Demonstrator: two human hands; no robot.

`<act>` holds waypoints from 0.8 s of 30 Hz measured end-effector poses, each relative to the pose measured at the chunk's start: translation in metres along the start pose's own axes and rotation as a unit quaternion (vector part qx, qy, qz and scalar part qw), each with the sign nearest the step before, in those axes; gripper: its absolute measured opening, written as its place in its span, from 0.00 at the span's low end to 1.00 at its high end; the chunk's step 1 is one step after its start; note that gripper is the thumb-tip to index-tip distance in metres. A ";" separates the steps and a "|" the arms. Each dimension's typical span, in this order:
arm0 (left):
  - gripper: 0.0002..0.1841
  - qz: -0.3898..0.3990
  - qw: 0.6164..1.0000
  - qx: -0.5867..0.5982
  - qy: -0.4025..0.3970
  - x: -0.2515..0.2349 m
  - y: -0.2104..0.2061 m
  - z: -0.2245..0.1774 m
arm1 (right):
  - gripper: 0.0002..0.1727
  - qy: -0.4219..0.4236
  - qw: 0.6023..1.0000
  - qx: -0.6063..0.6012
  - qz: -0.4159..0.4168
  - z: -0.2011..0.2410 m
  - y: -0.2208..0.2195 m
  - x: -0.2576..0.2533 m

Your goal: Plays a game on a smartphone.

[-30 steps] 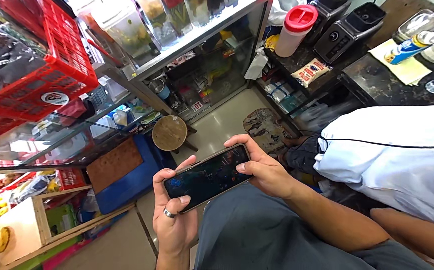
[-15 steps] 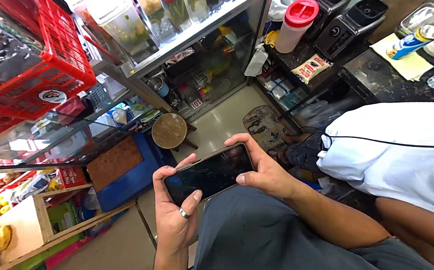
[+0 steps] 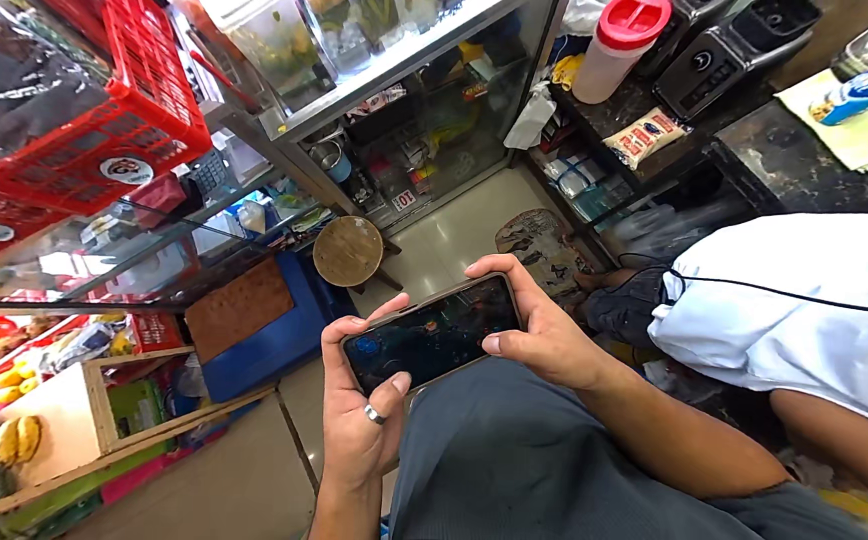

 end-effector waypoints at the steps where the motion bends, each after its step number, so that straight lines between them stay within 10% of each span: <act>1: 0.32 0.005 1.000 0.026 0.004 0.000 0.001 0.001 | 0.36 -0.001 1.000 0.000 0.004 0.000 0.000 0.000; 17: 0.25 -0.088 0.995 -0.043 -0.029 0.001 0.008 -0.007 | 0.29 0.003 0.999 -0.042 0.017 -0.004 -0.006 -0.006; 24: 0.33 -0.006 1.000 0.025 0.005 -0.002 0.007 -0.007 | 0.40 -0.005 0.998 -0.039 0.056 -0.001 -0.009 -0.005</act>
Point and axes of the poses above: each hand's wrist, its own x-axis away from the middle knuckle, its own y-axis out of the back of the hand, z = x × y, the point moved 9 cm from there along -x, towards the middle knuckle, and after that the axes turned 6 degrees about z, right-handed, at the moved point
